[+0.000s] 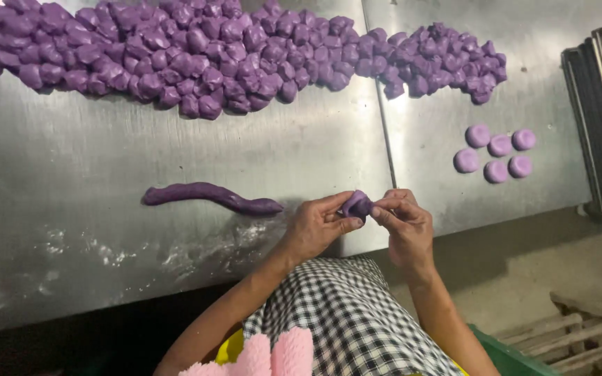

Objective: Pinching small pieces from a roll of purple dough and forming them into small balls for baking.

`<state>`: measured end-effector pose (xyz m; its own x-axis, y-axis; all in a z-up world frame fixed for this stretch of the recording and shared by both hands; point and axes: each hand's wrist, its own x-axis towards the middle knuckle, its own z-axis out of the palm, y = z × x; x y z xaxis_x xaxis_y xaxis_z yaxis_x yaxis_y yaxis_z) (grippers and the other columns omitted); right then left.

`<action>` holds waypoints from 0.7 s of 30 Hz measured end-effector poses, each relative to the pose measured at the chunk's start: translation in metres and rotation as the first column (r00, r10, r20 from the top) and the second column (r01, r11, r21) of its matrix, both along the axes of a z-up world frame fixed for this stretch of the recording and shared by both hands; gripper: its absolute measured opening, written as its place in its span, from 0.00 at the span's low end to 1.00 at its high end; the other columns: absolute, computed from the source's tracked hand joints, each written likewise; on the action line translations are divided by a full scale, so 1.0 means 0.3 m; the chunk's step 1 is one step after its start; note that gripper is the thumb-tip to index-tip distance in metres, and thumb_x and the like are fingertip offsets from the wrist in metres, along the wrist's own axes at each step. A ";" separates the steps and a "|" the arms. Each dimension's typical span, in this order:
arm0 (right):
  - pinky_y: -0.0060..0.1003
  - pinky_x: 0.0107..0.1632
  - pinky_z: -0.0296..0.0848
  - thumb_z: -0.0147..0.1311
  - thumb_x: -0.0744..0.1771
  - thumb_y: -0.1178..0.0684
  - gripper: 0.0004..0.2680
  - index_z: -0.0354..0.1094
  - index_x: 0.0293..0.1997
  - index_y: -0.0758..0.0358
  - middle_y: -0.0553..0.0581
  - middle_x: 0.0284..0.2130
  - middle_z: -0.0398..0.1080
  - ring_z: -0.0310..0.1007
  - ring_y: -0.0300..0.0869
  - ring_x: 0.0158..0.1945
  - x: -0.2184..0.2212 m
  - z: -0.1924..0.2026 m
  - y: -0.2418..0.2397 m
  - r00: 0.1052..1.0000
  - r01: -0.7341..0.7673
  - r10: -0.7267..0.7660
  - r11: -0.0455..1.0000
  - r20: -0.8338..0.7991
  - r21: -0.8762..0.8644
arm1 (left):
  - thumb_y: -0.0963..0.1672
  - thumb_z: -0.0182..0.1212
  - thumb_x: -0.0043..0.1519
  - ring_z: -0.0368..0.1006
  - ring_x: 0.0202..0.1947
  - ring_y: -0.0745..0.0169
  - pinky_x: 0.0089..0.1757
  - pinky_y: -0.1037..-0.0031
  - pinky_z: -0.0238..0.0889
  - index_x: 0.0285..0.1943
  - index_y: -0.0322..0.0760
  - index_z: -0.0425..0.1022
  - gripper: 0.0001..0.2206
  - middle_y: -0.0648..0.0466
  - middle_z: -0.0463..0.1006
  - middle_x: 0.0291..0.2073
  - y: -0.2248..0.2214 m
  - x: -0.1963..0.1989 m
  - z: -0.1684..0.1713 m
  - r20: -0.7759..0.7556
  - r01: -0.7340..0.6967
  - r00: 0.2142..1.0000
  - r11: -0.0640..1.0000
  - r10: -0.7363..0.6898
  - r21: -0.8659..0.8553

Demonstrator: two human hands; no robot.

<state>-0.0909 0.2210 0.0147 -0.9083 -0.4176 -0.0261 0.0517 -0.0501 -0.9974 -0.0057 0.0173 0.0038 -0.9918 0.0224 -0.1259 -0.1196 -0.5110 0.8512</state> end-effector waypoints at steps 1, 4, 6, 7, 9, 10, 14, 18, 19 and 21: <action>0.33 0.51 0.73 0.65 0.64 0.69 0.05 0.76 0.41 0.73 0.57 0.45 0.69 0.71 0.39 0.50 -0.026 -0.040 0.036 0.999 -0.037 0.036 0.999 0.035 0.039 | 0.42 0.71 0.60 0.78 0.53 0.64 0.53 0.77 0.74 0.71 0.26 0.67 0.29 0.41 0.80 0.56 0.011 0.000 0.002 0.031 -0.021 0.999 0.998 0.023 -0.067; 0.34 0.47 0.77 0.64 0.60 0.68 0.13 0.71 0.45 0.64 0.58 0.42 0.74 0.76 0.42 0.44 -0.094 0.073 -0.015 0.843 -0.101 0.135 0.991 0.521 -0.093 | 0.44 0.73 0.59 0.76 0.41 0.67 0.44 0.79 0.72 0.70 0.31 0.73 0.28 0.39 0.85 0.46 0.042 -0.023 0.014 0.155 -0.031 0.986 0.982 0.061 -0.188; 0.36 0.47 0.77 0.63 0.60 0.67 0.13 0.71 0.48 0.67 0.60 0.41 0.75 0.76 0.43 0.43 -0.146 0.048 0.005 0.790 -0.213 0.221 0.974 0.573 -0.081 | 0.43 0.74 0.57 0.78 0.41 0.67 0.42 0.79 0.76 0.63 0.30 0.77 0.24 0.45 0.78 0.48 0.074 -0.056 0.035 0.058 -0.138 0.985 0.951 0.160 -0.276; 0.38 0.47 0.78 0.63 0.61 0.67 0.14 0.72 0.51 0.71 0.62 0.41 0.76 0.77 0.45 0.42 -0.171 0.034 0.011 0.732 -0.306 0.287 0.949 0.618 -0.078 | 0.42 0.75 0.55 0.80 0.40 0.67 0.39 0.79 0.80 0.56 0.30 0.80 0.20 0.51 0.72 0.50 0.086 -0.070 0.047 -0.049 -0.228 0.973 0.905 0.226 -0.359; 0.40 0.45 0.78 0.63 0.62 0.67 0.13 0.71 0.50 0.73 0.63 0.41 0.76 0.77 0.46 0.42 -0.221 -0.029 0.067 0.734 -0.328 0.332 0.937 0.592 -0.119 | 0.41 0.76 0.54 0.78 0.35 0.65 0.34 0.79 0.77 0.53 0.29 0.82 0.18 0.51 0.72 0.44 0.134 -0.097 0.030 0.009 -0.258 0.959 0.887 0.282 -0.383; 0.42 0.43 0.77 0.63 0.64 0.67 0.11 0.71 0.50 0.76 0.65 0.41 0.76 0.77 0.48 0.41 -0.241 -0.061 0.093 0.751 -0.327 0.354 0.933 0.558 -0.151 | 0.40 0.77 0.53 0.76 0.29 0.64 0.29 0.78 0.75 0.50 0.29 0.84 0.16 0.50 0.72 0.38 0.156 -0.109 0.024 0.054 -0.270 0.947 0.876 0.316 -0.399; 0.39 0.47 0.81 0.59 0.61 0.63 0.13 0.72 0.50 0.69 0.59 0.42 0.78 0.80 0.43 0.43 -0.308 0.044 0.055 0.630 -0.331 0.458 0.889 0.627 -0.317 | 0.40 0.75 0.56 0.80 0.31 0.65 0.28 0.78 0.77 0.48 0.27 0.83 0.13 0.49 0.75 0.40 0.224 -0.164 -0.115 0.121 -0.415 0.885 0.879 0.450 -0.233; 0.37 0.38 0.77 0.58 0.66 0.62 0.08 0.74 0.49 0.72 0.61 0.38 0.77 0.77 0.43 0.36 -0.372 -0.084 0.097 0.682 -0.318 0.330 0.937 0.653 -0.142 | 0.39 0.71 0.58 0.82 0.35 0.64 0.33 0.79 0.79 0.52 0.28 0.80 0.13 0.51 0.73 0.43 0.303 -0.181 -0.110 0.074 -0.498 0.830 0.794 0.553 -0.349; 0.36 0.36 0.75 0.58 0.67 0.64 0.07 0.74 0.48 0.73 0.62 0.37 0.77 0.76 0.43 0.35 -0.388 -0.103 0.106 0.702 -0.332 0.333 0.935 0.630 -0.125 | 0.38 0.70 0.60 0.83 0.40 0.64 0.38 0.78 0.82 0.54 0.28 0.78 0.14 0.53 0.71 0.47 0.323 -0.185 -0.090 -0.023 -0.504 0.855 0.818 0.519 -0.278; 0.36 0.35 0.73 0.58 0.67 0.64 0.08 0.75 0.50 0.73 0.63 0.37 0.75 0.74 0.44 0.33 -0.406 -0.141 0.138 0.706 -0.351 0.343 0.929 0.620 -0.114 | 0.38 0.72 0.57 0.82 0.37 0.64 0.34 0.79 0.81 0.53 0.27 0.78 0.16 0.53 0.72 0.43 0.354 -0.202 -0.020 0.042 -0.499 0.837 0.793 0.545 -0.349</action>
